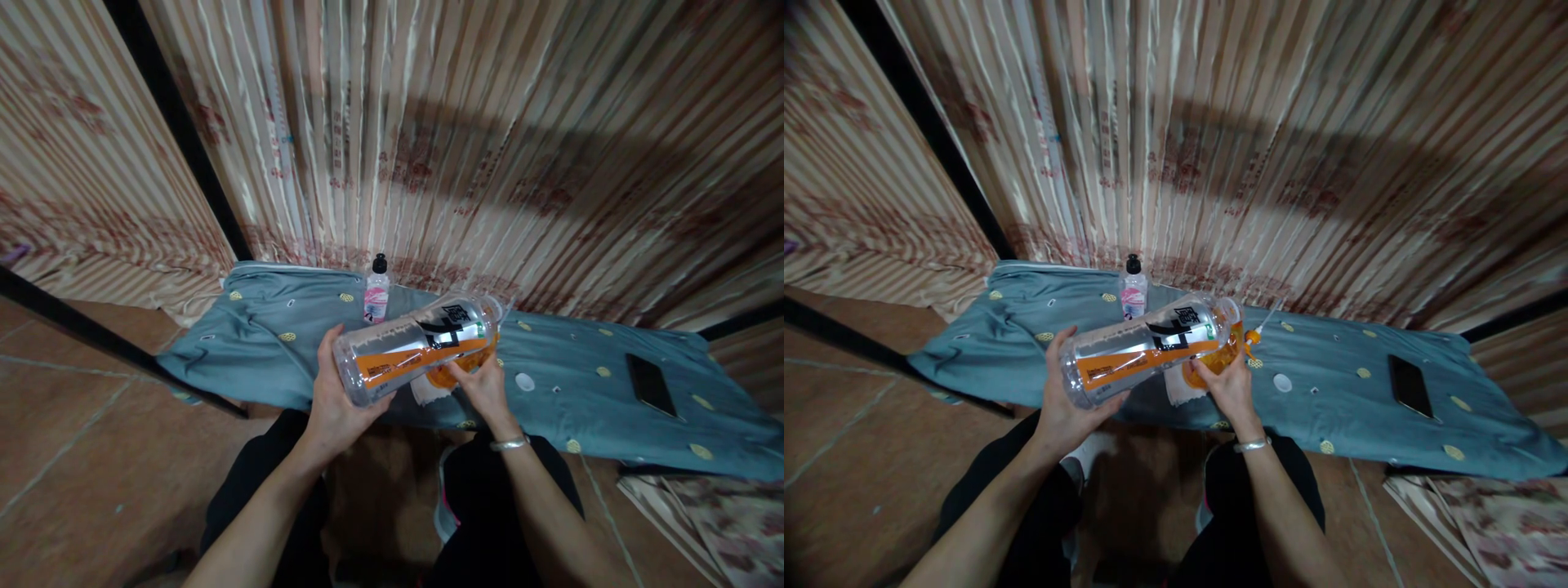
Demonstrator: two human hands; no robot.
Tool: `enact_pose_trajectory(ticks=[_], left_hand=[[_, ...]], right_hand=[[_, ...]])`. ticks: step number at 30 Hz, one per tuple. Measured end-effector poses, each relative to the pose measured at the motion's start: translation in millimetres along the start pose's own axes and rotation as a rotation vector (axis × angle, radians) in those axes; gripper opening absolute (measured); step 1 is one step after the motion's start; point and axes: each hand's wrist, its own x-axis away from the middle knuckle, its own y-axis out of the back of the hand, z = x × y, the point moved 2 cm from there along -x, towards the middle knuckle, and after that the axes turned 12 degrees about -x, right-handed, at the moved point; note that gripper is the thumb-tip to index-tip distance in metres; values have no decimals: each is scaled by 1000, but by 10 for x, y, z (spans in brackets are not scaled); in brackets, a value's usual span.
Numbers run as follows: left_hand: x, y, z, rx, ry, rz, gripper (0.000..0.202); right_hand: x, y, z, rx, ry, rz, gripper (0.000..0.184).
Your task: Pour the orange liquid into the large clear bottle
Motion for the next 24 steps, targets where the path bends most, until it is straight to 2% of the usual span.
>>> enact_pose_trajectory(ticks=[11,24], left_hand=[[-20,34,-48,56,82,22,122],[-17,41,-26,26,28,25,120]], right_hand=[[3,-16,-24,-46,7,11,107],[2,-16,-19,-12,-11,0,107]])
